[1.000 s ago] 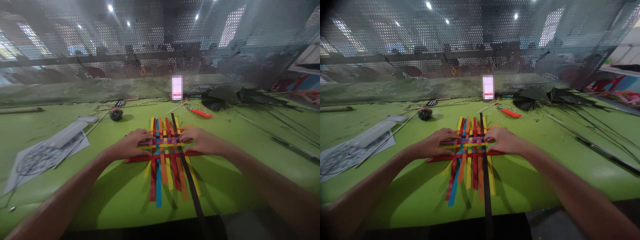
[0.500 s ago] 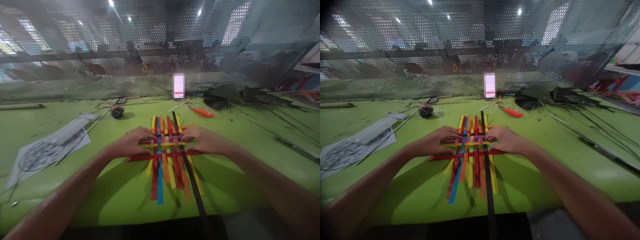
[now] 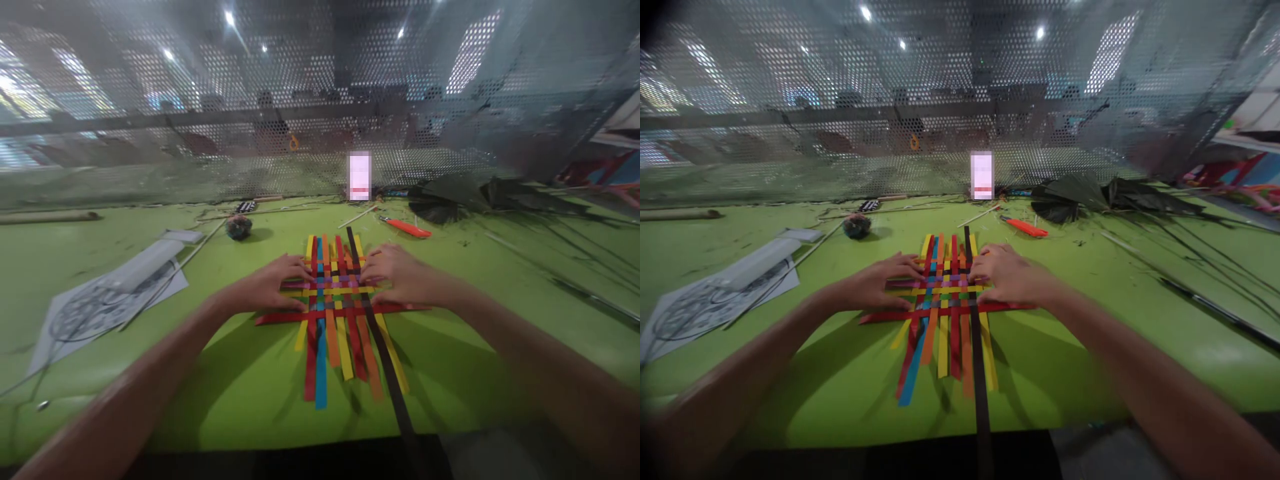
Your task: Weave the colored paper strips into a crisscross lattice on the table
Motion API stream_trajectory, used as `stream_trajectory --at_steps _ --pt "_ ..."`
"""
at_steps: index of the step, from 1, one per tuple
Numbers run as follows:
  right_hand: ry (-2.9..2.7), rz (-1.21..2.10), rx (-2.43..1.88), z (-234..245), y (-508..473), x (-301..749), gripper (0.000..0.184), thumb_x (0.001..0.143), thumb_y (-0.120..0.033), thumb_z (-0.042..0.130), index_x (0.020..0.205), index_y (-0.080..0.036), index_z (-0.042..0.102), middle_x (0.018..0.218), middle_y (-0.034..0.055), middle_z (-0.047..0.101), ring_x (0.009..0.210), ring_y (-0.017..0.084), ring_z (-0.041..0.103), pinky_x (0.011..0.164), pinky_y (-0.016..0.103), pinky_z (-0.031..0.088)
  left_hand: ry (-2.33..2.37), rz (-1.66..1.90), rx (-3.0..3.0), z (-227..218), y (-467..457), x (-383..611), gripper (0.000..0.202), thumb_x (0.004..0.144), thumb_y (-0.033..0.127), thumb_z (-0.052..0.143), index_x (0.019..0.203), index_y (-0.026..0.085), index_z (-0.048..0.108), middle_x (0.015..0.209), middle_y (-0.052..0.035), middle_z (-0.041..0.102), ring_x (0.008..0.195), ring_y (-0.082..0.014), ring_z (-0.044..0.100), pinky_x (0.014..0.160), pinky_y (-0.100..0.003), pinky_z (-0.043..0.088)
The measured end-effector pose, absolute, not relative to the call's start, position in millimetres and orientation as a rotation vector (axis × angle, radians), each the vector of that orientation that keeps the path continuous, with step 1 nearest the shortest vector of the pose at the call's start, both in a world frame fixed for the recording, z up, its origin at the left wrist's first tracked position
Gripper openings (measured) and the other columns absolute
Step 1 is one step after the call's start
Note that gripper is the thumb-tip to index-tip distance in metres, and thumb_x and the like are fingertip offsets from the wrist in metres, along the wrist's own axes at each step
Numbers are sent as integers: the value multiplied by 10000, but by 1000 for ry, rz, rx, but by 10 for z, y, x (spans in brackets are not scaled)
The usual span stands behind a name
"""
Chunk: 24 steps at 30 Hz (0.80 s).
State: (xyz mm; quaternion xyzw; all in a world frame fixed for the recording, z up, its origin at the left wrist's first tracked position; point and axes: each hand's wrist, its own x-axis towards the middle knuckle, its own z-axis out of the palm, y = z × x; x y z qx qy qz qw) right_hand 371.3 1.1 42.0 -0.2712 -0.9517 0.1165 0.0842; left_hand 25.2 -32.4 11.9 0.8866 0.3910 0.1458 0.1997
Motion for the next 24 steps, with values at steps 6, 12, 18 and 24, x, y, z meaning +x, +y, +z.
stream_trajectory --at_steps 6,12,18,24 --pt "-2882 461 -748 426 135 3702 407 821 -524 863 1129 -262 816 1187 89 737 1177 308 610 1046 475 428 1094 365 2441 142 -342 268 540 883 608 770 1297 268 706 1506 -109 583 1455 -321 503 1223 -494 415" --pt "-2866 493 -771 413 123 3710 401 814 -515 871 1124 -269 814 1142 81 725 1057 278 642 968 433 471 1099 352 2433 177 -367 287 542 884 616 761 1283 254 704 1521 -120 566 1443 -330 510 1222 -508 417" --pt "-2834 557 -800 425 107 3711 393 799 -482 890 1120 -267 820 1199 93 728 1137 303 638 1036 456 466 1122 340 2419 192 -380 298 553 890 645 744 1278 253 704 1485 -117 581 1407 -323 528 1211 -492 424" --pt "-2815 616 -858 440 82 3710 382 800 -440 889 1124 -250 816 1233 108 712 1171 308 631 1068 467 473 1139 317 2410 212 -386 308 563 897 656 728 1289 254 696 1450 -115 592 1351 -315 564 1174 -480 450"
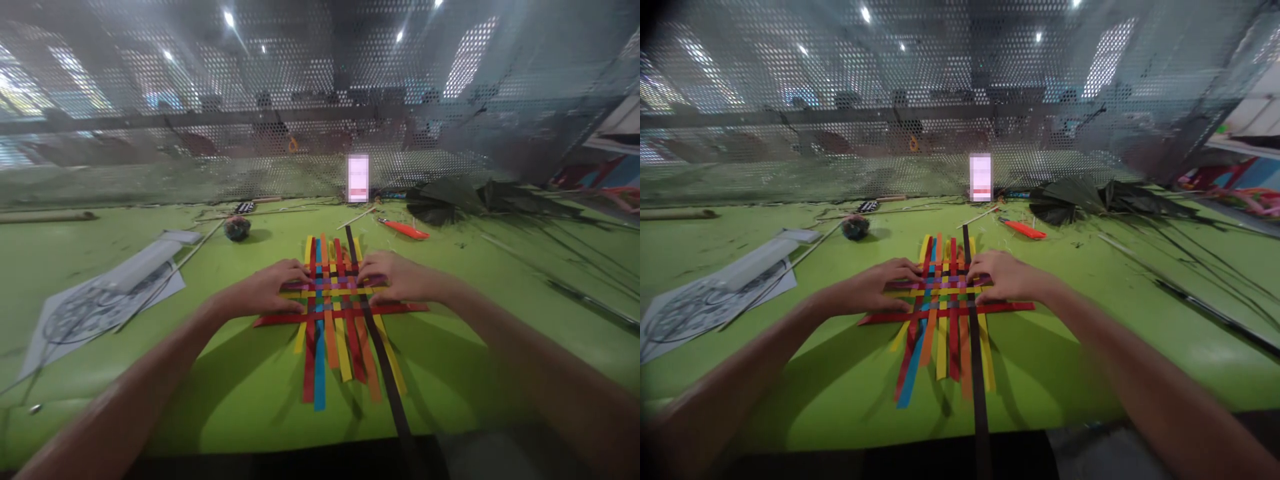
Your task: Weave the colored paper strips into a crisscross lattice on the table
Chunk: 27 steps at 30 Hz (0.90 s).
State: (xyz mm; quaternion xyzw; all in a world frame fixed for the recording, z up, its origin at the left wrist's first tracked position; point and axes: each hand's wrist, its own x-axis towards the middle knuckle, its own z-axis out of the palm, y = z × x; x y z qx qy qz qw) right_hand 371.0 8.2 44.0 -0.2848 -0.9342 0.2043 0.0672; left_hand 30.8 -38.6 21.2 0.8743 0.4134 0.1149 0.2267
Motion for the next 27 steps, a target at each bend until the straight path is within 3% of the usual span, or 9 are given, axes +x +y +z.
stream_trajectory --at_steps 6,10,13,16,19,21,24,27 --pt "-2785 647 -906 433 94 3717 374 793 -415 893 1122 -255 813 1546 120 560 1402 357 523 1182 504 417 1135 291 2443 223 -336 328 535 865 663 754 1188 237 735 1674 -128 399 1510 -370 392 1236 -550 361" --pt "-2828 634 -902 439 142 3704 420 760 -464 910 1124 -278 809 1625 92 505 1408 381 517 1173 556 420 1138 236 2452 212 -276 320 562 845 706 746 1186 260 723 1674 -93 437 1388 -357 491 1139 -546 448" --pt "-2844 643 -930 487 153 3674 422 741 -491 915 1092 -281 809 1598 91 541 1337 392 555 1093 563 474 1152 191 2466 229 -259 322 574 846 723 730 1192 266 714 1687 -72 425 1298 -337 520 1065 -502 487" --pt "-2873 674 -987 554 137 3629 407 748 -489 908 1076 -271 803 1535 103 598 1261 389 582 1010 531 506 1172 155 2445 263 -272 337 643 850 728 722 1309 279 685 1637 -89 484 1313 -342 498 1096 -496 460" --pt "-2921 668 -1015 589 128 3595 426 771 -519 883 1103 -267 794 1309 112 711 1145 362 615 925 479 522 1227 120 2386 286 -300 349 881 834 748 722 1553 283 513 1524 -130 563 1336 -350 503 1140 -501 433" --pt "-2928 640 -1032 586 132 3590 441 783 -538 868 1128 -272 791 1140 108 729 1066 340 630 870 447 527 1243 121 2377 289 -315 350 943 842 765 701 1613 294 432 1525 -136 549 1353 -351 505 1151 -503 425" --pt "-2923 609 -1050 566 141 3601 444 787 -544 863 1143 -289 790 1055 100 705 1009 322 639 831 426 527 1195 145 2431 285 -316 348 816 870 770 668 1525 303 536 1592 -121 500 1410 -352 466 1174 -507 403" --pt "-2915 605 -1039 563 139 3608 455 782 -557 861 1145 -290 793 1053 94 692 986 308 642 832 414 526 1123 166 2489 289 -285 357 648 876 758 674 1288 258 680 1611 -108 502 1424 -363 444 1170 -514 400"
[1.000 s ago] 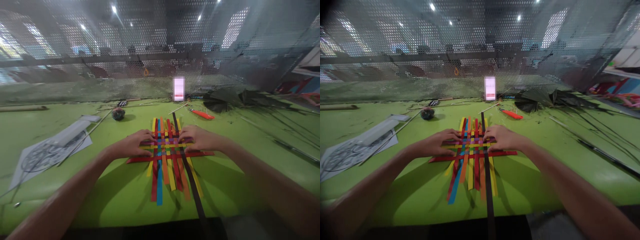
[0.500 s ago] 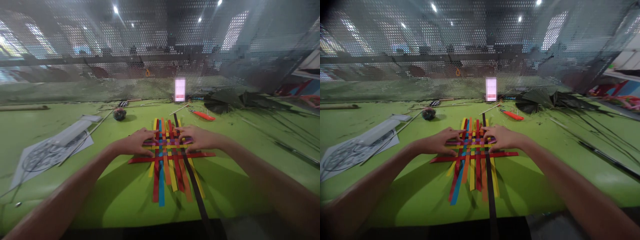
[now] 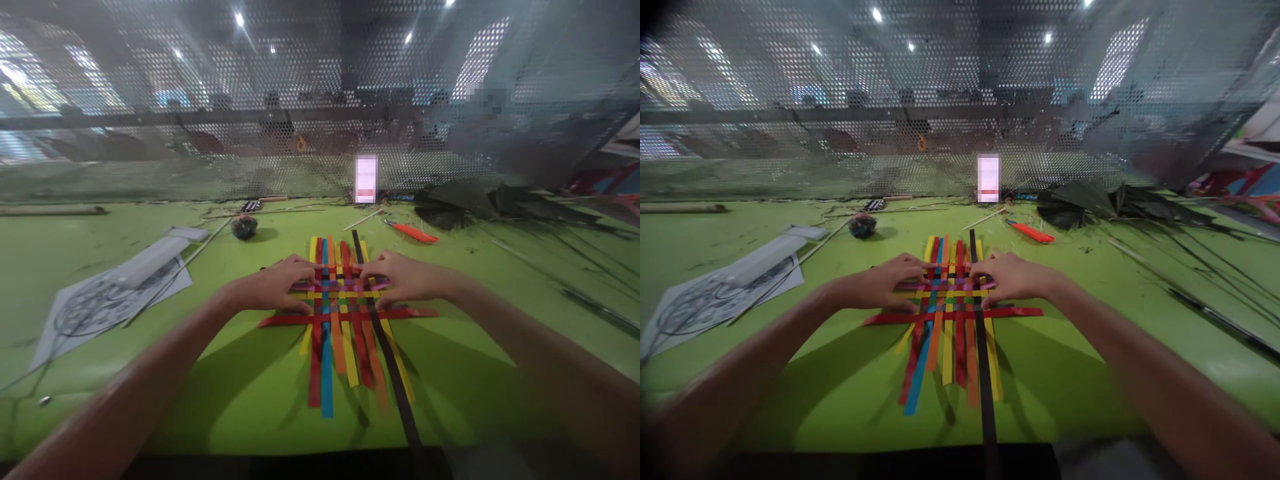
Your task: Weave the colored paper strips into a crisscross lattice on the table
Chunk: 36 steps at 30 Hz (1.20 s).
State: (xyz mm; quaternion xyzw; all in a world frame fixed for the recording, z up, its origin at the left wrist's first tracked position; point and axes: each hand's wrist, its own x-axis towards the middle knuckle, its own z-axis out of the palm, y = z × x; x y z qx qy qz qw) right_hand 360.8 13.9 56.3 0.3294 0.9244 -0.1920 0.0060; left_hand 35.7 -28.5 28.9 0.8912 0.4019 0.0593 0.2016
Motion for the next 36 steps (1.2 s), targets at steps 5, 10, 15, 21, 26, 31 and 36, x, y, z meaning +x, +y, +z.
stream_trajectory --at_steps 5,10,15,21,26,31,36 --pt "2853 -631 1061 594 125 3586 445 752 -498 896 1133 -293 794 1057 93 703 1030 323 634 847 407 512 1108 115 2514 341 -214 402 657 819 779 717 1224 262 698 1676 -85 433 1366 -388 477 1114 -526 430" --pt "2838 -620 1086 597 125 3579 452 730 -468 914 1132 -302 791 1081 94 706 1033 330 638 848 418 506 1151 29 2499 389 -220 426 884 845 749 708 1571 300 476 1539 -107 569 1420 -383 445 1162 -513 392" --pt "2841 -651 1116 607 107 3573 456 722 -475 904 1124 -287 799 1084 99 719 1018 332 647 864 427 511 1163 26 2483 376 -250 418 862 867 763 667 1568 296 488 1531 -122 555 1432 -384 425 1170 -515 395" --pt "2796 -636 1135 626 90 3554 485 723 -459 907 1157 -276 789 1148 108 726 1061 344 639 907 435 497 1179 32 2465 366 -253 419 882 860 730 701 1586 288 470 1492 -138 560 1375 -365 468 1153 -504 406" --pt "2797 -658 1097 633 91 3558 505 785 -554 834 1188 -255 777 1172 114 725 1110 359 627 945 446 484 1188 23 2430 406 -271 435 840 873 714 697 1569 292 494 1448 -124 582 1320 -339 496 1110 -459 431" --pt "2776 -681 1089 637 91 3555 495 807 -584 806 1176 -257 764 1364 127 674 1239 398 565 996 478 458 1205 8 2427 436 -291 457 810 866 695 710 1541 287 526 1418 -119 614 1282 -345 512 1066 -445 450" --pt "2774 -694 1082 602 118 3563 460 800 -542 835 1158 -267 749 1233 121 703 1161 376 589 912 447 477 1225 0 2430 439 -301 471 800 874 667 715 1551 290 518 1373 -116 639 1229 -331 553 1038 -433 471"
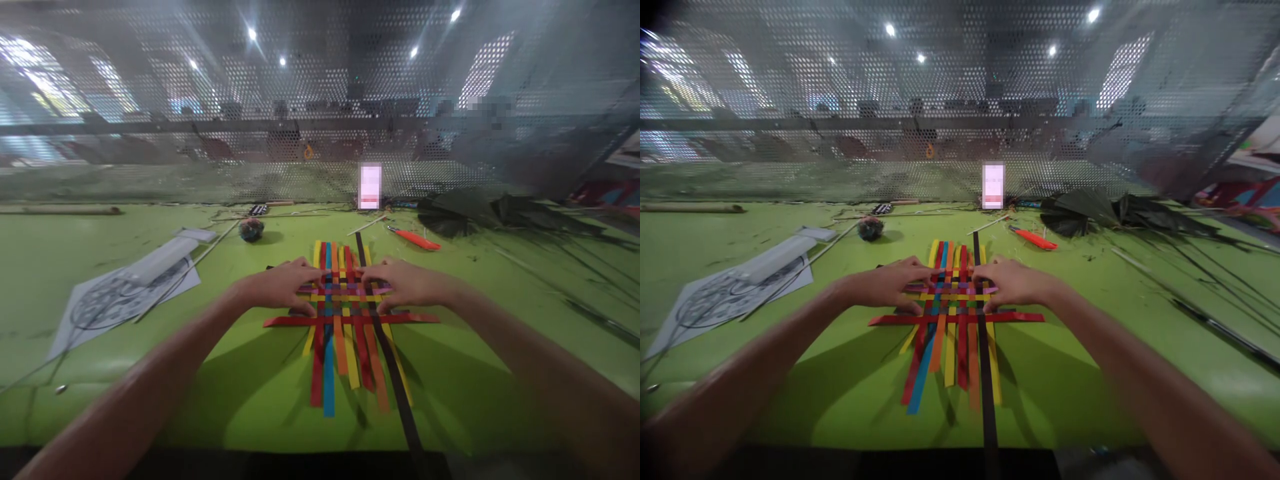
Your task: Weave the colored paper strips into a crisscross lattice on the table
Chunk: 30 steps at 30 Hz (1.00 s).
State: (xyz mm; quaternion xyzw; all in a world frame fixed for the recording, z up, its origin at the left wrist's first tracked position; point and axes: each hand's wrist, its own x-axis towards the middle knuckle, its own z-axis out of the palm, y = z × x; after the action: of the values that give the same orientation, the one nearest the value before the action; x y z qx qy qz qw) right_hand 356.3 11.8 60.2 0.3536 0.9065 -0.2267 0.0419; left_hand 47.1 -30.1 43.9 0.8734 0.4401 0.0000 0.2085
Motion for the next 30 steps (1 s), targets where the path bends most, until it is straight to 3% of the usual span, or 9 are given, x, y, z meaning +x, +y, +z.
stream_trajectory --at_steps 6,11,21,27,30 --pt "2774 -705 1096 615 112 3550 453 773 -530 869 1118 -262 749 1101 102 684 1061 335 598 865 414 472 1173 83 2498 344 -253 423 904 851 726 714 1588 269 461 1592 -140 500 1457 -381 416 1168 -510 408" --pt "2776 -702 1091 637 94 3541 452 778 -515 863 1128 -253 749 1091 103 686 1077 343 597 866 411 468 1028 186 2532 312 -226 405 784 889 695 703 1516 254 540 1452 -130 628 1296 -340 583 1113 -466 454" --pt "2773 -719 1092 626 110 3557 508 770 -548 847 1173 -250 761 1078 112 677 1055 346 606 861 417 470 1117 151 2457 294 -217 384 925 840 731 739 1575 232 483 1464 -144 611 1299 -357 558 1106 -462 441" --pt "2795 -674 1090 607 138 3566 660 740 -513 876 1324 -247 720 1196 127 681 1146 360 584 944 431 463 1103 180 2436 307 -216 392 943 822 741 748 1561 207 507 1381 -145 655 1263 -355 588 1094 -448 441" --pt "2783 -695 1069 627 113 3562 591 765 -489 859 1283 -238 729 1191 124 683 1140 350 585 933 423 463 1102 181 2440 321 -227 403 921 820 732 755 1548 219 522 1375 -143 660 1256 -353 592 1081 -445 448"
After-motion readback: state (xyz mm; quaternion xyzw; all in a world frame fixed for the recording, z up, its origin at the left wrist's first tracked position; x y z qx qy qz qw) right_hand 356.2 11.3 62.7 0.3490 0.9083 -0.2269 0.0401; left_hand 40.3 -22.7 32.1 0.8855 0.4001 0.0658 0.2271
